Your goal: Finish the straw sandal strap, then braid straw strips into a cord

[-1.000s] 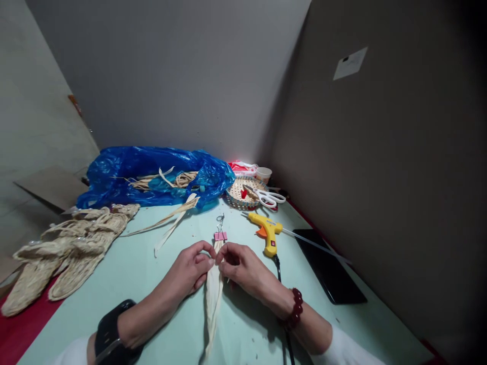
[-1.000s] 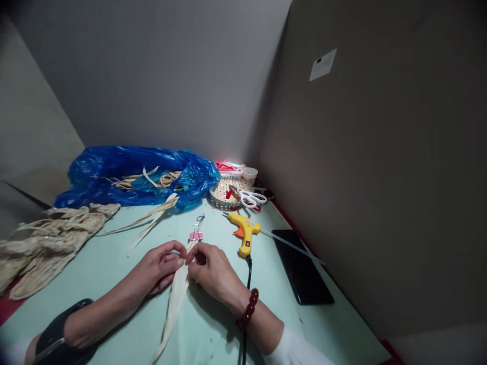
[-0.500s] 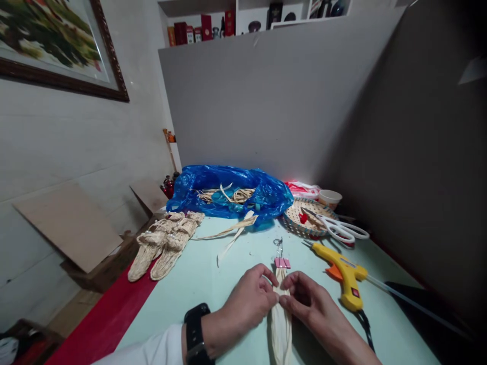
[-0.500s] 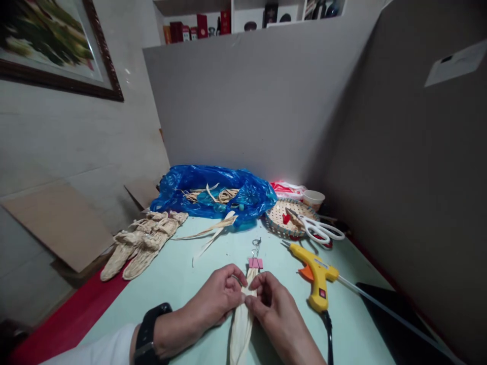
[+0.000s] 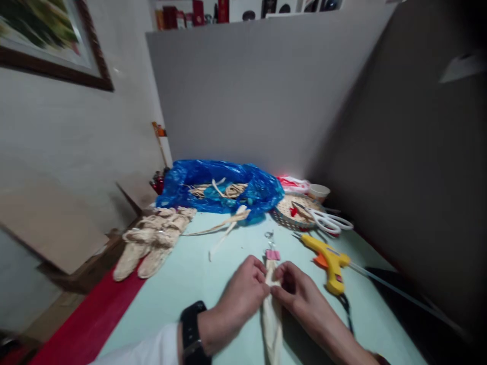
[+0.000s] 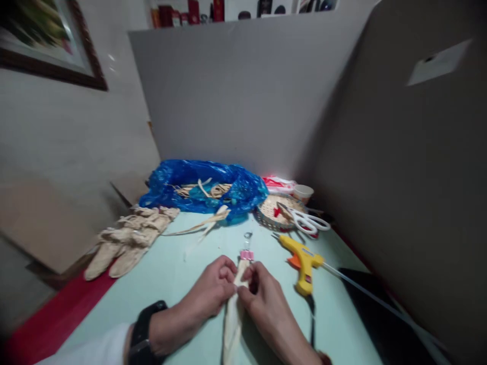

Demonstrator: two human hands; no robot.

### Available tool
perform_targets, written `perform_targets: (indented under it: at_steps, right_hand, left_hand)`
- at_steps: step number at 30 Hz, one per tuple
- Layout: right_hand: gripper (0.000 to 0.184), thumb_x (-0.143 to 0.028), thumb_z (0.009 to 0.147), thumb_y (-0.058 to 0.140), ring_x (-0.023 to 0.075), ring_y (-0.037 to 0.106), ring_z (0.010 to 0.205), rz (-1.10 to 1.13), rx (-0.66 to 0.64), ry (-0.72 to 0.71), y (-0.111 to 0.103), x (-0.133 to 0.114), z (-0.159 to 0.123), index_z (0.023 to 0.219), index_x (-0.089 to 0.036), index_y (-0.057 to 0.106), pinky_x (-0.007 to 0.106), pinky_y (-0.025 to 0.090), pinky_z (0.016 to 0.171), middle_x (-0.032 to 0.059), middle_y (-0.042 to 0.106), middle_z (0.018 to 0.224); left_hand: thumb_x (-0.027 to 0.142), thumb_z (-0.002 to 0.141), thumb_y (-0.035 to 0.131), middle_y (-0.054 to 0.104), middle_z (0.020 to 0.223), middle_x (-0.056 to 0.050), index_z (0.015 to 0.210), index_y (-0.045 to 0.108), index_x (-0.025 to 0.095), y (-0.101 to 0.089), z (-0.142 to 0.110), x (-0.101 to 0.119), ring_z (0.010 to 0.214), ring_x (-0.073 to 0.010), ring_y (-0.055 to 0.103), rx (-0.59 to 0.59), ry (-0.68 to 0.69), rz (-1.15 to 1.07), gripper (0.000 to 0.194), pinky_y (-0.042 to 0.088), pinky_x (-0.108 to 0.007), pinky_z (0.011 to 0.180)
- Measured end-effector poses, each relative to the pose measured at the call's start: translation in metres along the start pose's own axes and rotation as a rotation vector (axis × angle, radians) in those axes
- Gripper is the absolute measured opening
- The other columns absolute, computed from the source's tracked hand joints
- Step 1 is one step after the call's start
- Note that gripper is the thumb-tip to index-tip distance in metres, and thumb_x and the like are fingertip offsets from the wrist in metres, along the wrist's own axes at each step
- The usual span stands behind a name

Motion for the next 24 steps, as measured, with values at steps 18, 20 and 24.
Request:
perform_targets:
  at_steps: [18,20,24]
  right_hand:
    - [0.017,-0.013,0.071,0.056,0.0122,0.044,0.062,0.055,-0.014,0.062,-0.006,-0.004,-0.007,0.083,-0.020,0.047,0.023,0.034,0.055,-0.0049,0.049,0.068]
    - [0.017,-0.014,0.071,0.056,0.0117,0.045,0.062,0.075,-0.032,0.068,-0.007,-0.003,-0.006,0.084,-0.020,0.046,0.022,0.035,0.055,-0.0050,0.048,0.069]
    - [0.018,-0.013,0.072,0.055,0.0110,0.046,0.061,0.093,-0.075,0.064,-0.010,-0.002,-0.005,0.086,-0.020,0.046,0.022,0.037,0.056,-0.0052,0.050,0.068]
  left_hand:
    - [0.017,0.057,0.063,0.045,0.047,0.013,0.079,0.050,0.019,0.002,-0.005,0.017,0.034,-0.0008,0.024,0.019,-0.069,-0.019,0.025,0.013,-0.014,0.031]
    - [0.020,0.060,0.067,0.046,0.048,0.012,0.080,0.053,0.018,0.000,-0.006,0.017,0.034,-0.0007,0.023,0.005,-0.097,-0.015,0.025,0.012,-0.014,0.031]
    - [0.025,0.063,0.073,0.043,0.049,0.011,0.083,0.057,0.015,-0.009,-0.005,0.015,0.037,-0.0006,0.023,-0.031,-0.161,-0.024,0.027,0.010,-0.014,0.034]
Point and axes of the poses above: each hand's wrist, its own z-axis towards the middle knuckle, its own y-axis out of the palm, x = y × z, the point moved 3 cm from there along z, towards the middle knuckle
